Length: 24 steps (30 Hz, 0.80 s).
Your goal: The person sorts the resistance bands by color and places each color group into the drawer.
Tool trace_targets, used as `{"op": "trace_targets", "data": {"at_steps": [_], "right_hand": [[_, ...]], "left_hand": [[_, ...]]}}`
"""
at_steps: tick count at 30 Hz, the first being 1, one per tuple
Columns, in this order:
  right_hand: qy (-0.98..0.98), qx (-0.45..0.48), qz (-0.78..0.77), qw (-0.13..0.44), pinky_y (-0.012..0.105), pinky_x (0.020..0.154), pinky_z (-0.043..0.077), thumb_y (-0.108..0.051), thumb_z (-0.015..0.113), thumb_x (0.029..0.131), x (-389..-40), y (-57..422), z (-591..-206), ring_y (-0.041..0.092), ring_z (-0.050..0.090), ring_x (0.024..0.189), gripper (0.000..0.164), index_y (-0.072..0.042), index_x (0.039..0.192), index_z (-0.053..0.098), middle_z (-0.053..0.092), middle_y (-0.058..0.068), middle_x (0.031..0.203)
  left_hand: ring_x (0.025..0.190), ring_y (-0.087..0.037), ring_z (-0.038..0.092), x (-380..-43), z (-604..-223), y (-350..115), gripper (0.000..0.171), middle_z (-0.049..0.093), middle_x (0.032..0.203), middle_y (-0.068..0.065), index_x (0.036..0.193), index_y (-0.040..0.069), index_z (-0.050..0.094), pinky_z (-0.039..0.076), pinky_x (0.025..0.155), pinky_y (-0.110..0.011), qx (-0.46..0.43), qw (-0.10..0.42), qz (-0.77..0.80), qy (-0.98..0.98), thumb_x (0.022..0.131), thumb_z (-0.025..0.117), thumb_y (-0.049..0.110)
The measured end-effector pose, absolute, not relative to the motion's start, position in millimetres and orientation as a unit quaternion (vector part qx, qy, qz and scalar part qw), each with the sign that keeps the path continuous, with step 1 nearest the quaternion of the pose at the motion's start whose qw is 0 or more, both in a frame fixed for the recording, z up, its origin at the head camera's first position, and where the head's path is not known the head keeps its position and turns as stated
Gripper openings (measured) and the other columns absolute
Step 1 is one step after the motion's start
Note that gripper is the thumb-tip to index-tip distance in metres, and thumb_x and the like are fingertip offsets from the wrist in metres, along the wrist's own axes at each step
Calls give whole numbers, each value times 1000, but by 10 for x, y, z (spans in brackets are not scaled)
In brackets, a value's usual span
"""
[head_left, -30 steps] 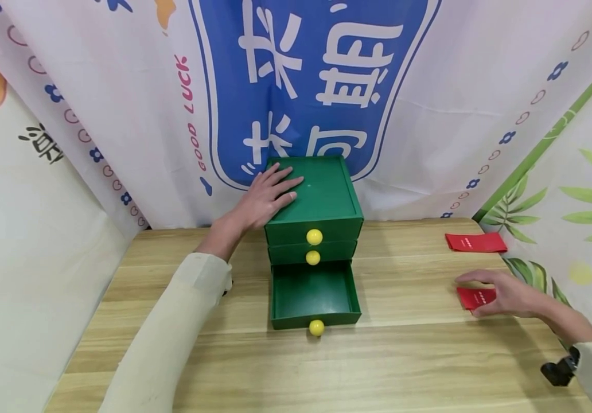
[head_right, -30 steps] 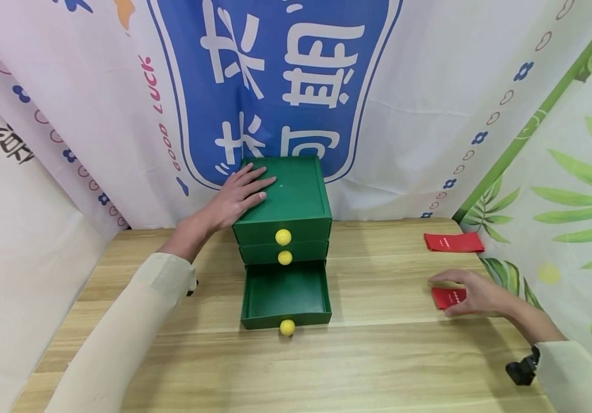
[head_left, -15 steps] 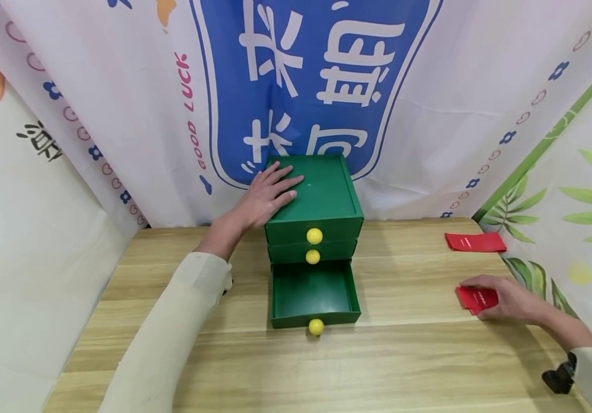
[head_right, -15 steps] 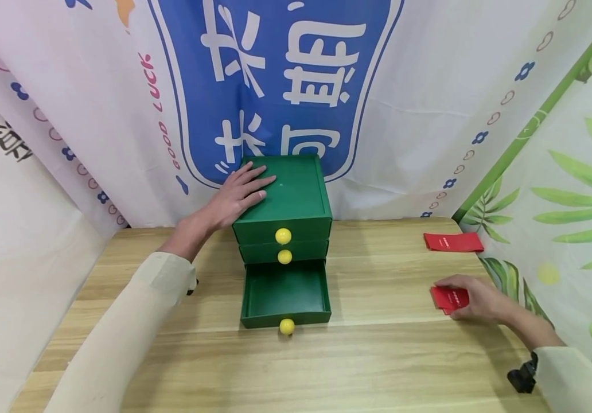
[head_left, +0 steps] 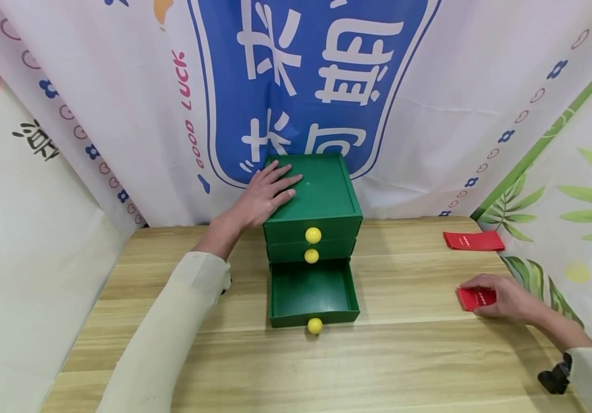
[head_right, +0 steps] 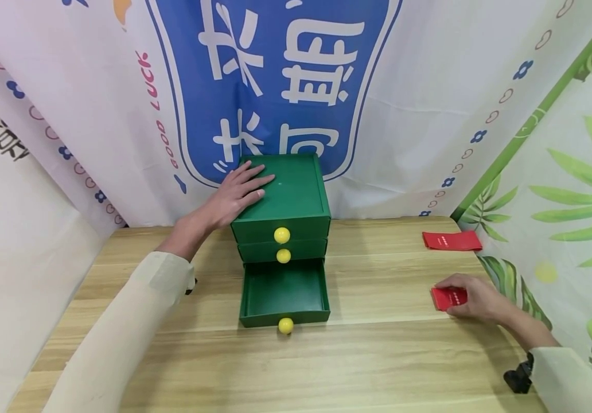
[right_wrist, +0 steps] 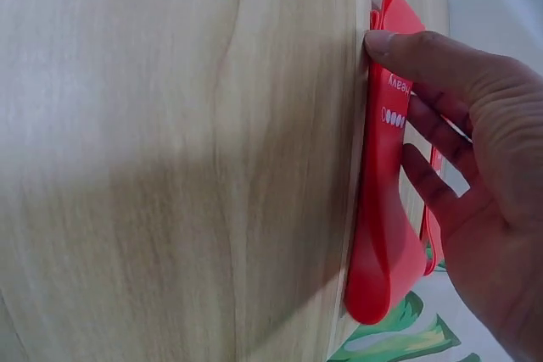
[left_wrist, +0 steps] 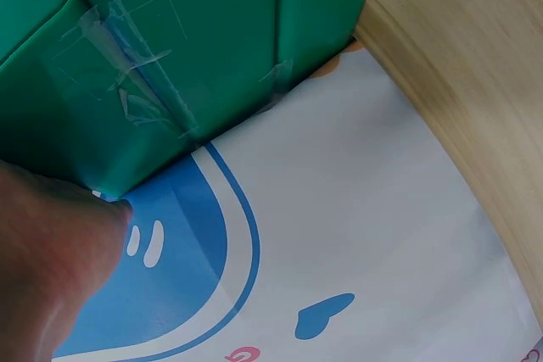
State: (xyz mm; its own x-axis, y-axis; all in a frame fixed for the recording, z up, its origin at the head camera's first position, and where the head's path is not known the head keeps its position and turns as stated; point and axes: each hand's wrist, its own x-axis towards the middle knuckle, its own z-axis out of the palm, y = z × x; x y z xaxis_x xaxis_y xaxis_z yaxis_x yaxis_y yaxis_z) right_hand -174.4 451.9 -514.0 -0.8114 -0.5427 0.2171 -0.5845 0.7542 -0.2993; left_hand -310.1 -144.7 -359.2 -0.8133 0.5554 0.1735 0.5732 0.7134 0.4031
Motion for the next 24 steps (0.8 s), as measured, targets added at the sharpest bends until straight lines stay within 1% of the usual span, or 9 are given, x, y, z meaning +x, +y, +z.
{"op": "trace_targets", "data": {"at_steps": [2,6,9,12,18,24], "right_hand": [[-936,296,179,56,10,84,46,-17,103,62,-1746,4499,-5141,2,65,98,57,-19,114,80,76,-6,107],[-938,292,176,59,19,76,51,-16,103,61,-1745,4467,-5143,1,63,94,56,-15,113,81,74,-4,106],[-935,298,181,66,23,70,51,-14,102,61,-1741,4444,-5140,1,60,89,55,-11,112,81,71,-4,103],[-933,301,186,71,23,67,49,-12,101,60,-1730,4419,-5143,0,57,86,55,-10,111,81,68,-6,101],[-936,294,187,57,23,66,47,-12,99,63,-1725,4394,-5132,0,51,86,55,-8,115,80,63,-6,102],[-934,303,181,61,25,71,50,-12,99,62,-1717,4384,-5139,1,54,90,57,-10,116,79,66,-7,104]], "left_hand": [[165,-29,-2,-3099,-3589,-1449,54,20,177,-6,166,25,40,-2,130,-61,-305,19,-223,-926,115,40,42],[165,-29,-1,-3094,-3588,-1450,54,20,177,-6,166,25,40,-2,130,-60,-305,18,-219,-926,115,40,42],[165,-29,-1,-3097,-3588,-1452,54,20,177,-6,166,25,40,-2,130,-60,-306,20,-220,-926,115,39,42],[165,-29,-1,-3095,-3590,-1453,53,21,177,-6,166,25,40,-2,130,-60,-304,19,-224,-926,115,40,42],[165,-29,-1,-3097,-3581,-1449,53,21,177,-6,165,25,41,-2,130,-60,-303,21,-226,-926,115,40,42],[165,-29,-1,-3107,-3593,-1444,54,21,177,-6,165,25,41,-2,130,-59,-304,20,-222,-926,115,40,42]]}}
